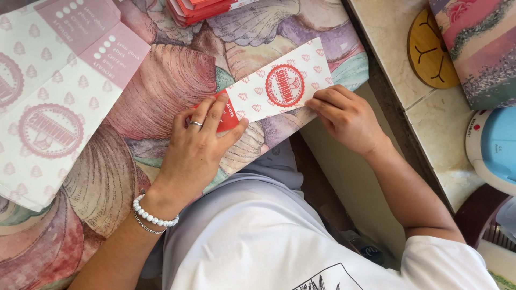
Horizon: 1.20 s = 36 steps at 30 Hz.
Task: Folding printed paper sheets into bags and organizing them into stacks on a workspace.
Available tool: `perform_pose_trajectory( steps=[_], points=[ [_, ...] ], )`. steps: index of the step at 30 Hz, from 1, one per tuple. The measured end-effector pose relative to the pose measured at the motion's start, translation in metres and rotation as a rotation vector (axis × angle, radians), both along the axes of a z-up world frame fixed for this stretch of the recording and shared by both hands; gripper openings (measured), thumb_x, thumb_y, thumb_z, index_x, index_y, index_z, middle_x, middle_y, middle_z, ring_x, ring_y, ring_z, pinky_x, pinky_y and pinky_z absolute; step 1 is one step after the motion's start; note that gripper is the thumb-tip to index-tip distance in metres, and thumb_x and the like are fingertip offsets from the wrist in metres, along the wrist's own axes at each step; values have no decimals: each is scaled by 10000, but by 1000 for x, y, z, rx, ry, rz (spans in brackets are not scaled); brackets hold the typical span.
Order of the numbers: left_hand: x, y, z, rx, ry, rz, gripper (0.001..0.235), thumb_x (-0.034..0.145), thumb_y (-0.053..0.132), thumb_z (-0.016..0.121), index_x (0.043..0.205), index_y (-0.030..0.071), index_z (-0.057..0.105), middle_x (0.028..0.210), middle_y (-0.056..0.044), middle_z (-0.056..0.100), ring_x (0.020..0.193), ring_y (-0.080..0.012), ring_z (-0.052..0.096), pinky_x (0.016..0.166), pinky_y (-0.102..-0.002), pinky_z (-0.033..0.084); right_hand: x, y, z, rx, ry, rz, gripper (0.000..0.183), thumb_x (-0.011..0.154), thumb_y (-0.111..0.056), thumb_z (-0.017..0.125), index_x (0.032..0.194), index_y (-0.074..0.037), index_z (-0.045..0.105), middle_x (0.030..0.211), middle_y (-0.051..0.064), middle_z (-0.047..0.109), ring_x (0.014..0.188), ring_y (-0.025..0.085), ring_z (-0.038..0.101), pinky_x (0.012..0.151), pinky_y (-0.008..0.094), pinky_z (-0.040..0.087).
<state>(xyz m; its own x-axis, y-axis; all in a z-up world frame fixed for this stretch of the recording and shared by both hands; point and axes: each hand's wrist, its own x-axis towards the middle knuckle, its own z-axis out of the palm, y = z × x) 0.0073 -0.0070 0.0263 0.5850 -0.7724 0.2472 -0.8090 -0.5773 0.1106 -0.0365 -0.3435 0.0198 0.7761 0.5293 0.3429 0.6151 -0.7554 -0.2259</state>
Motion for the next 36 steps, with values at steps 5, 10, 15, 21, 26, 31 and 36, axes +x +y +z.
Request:
perform_pose_trajectory(
  steps=[5, 10, 15, 21, 26, 31, 36],
  points=[
    [3, -5, -1, 36, 39, 12, 488, 916, 72, 484, 1328, 287, 633, 1512, -271, 487, 1329, -385, 510, 929, -481, 427, 8, -1, 10, 34, 112, 4, 97, 1008, 70, 669, 1096, 52, 706, 1073, 162, 675, 899, 324, 629, 804, 405, 546],
    [3, -15, 2, 221, -26, 68, 452, 879, 139, 530, 1277, 340, 603, 1520, -261, 502, 1250, -343, 567, 850, -477, 463, 21, 19, 24, 3, 161, -38, 151, 1034, -108, 720, 1142, -5, 740, 952, 107, 684, 789, 283, 634, 651, 382, 500],
    [-4, -17, 0, 300, -115, 101, 431, 880, 246, 571, 1293, 362, 536, 1559, -238, 472, 1340, -362, 526, 957, -449, 445, 38, 68, 9, -33, 13, 28, 378, 993, 55, 612, 1358, -38, 648, 883, 77, 570, 742, 270, 570, 664, 379, 481],
    [-2, -15, 0, 257, -75, 86, 469, 860, 240, 576, 1313, 362, 556, 1559, -254, 461, 1335, -373, 517, 940, -454, 446, 66, 86, -8, -114, -11, -90, 329, 927, -118, 653, 1241, -120, 754, 684, 18, 508, 569, 268, 520, 480, 419, 421],
    [-1, -13, -2, 230, -87, 84, 445, 867, 213, 577, 1291, 337, 529, 1544, -252, 468, 1316, -361, 532, 918, -443, 461, 81, 10, -8, -9, -5, -222, 359, 894, 10, 594, 1072, -124, 875, 735, -25, 701, 578, 107, 574, 422, 266, 389],
    [-5, -18, -6, 230, -70, 76, 581, 919, 170, 491, 1447, 413, 487, 1546, -268, 438, 1330, -384, 518, 912, -462, 445, 70, -21, 6, -206, -77, -337, 400, 907, -22, 608, 1145, -190, 882, 873, -12, 714, 683, 225, 653, 527, 361, 480],
    [-8, -20, -2, 276, -83, 106, 575, 960, 219, 433, 1487, 448, 472, 1555, -271, 436, 1335, -402, 488, 966, -480, 436, 13, 36, 13, 198, 96, 7, 164, 1027, -87, 685, 1155, -10, 752, 1099, 142, 692, 914, 301, 678, 793, 381, 539]
  ],
)
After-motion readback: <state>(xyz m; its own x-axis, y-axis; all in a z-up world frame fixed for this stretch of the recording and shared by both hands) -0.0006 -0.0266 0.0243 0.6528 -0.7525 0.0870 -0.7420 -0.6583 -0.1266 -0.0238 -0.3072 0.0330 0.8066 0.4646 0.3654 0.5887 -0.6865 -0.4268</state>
